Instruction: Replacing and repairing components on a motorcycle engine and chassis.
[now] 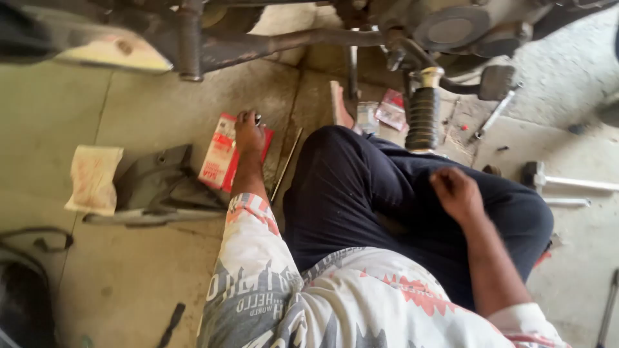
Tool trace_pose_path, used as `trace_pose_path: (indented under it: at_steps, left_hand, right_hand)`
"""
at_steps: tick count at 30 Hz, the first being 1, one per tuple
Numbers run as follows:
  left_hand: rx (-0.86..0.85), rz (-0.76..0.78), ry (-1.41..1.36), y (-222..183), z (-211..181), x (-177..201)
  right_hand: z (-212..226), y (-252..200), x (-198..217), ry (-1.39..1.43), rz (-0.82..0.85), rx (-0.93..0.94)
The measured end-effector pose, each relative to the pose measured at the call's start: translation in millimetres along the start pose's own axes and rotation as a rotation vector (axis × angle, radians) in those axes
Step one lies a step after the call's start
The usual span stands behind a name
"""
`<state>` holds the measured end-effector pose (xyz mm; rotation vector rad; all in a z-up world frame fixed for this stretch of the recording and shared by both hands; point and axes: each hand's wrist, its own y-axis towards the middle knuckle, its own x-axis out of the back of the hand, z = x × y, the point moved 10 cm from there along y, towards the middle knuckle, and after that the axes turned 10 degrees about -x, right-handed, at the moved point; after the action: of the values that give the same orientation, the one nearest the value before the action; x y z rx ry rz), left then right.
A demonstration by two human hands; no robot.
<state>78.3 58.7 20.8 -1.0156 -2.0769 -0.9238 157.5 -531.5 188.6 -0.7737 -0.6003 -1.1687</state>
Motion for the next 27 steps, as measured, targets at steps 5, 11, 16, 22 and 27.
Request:
trace_pose_path:
  at_steps: [5,11,16,22,27]
  left_hand:
    - [0.146,0.011,0.008,-2,42,-27]
    - [0.430,-0.136,-1.833,-42,-120,60]
    - [0.509,0.038,-2.013,-114,-249,83]
    - [0.226,0.543,-2.444,-146,-398,132]
    - [0.036,0.655,-2.230,-141,-454,130]
  right_hand:
    - [-4,-68,10,0.175,0.055,-0.063]
    - [-23,-103,22,0.331,0.017,-0.116]
    - [26,-115,23,0.424,0.045,-0.078]
    - [153,-163,57,0.592,0.159,0.276]
    - [214,-169,100,0.456,-0.004,0.370]
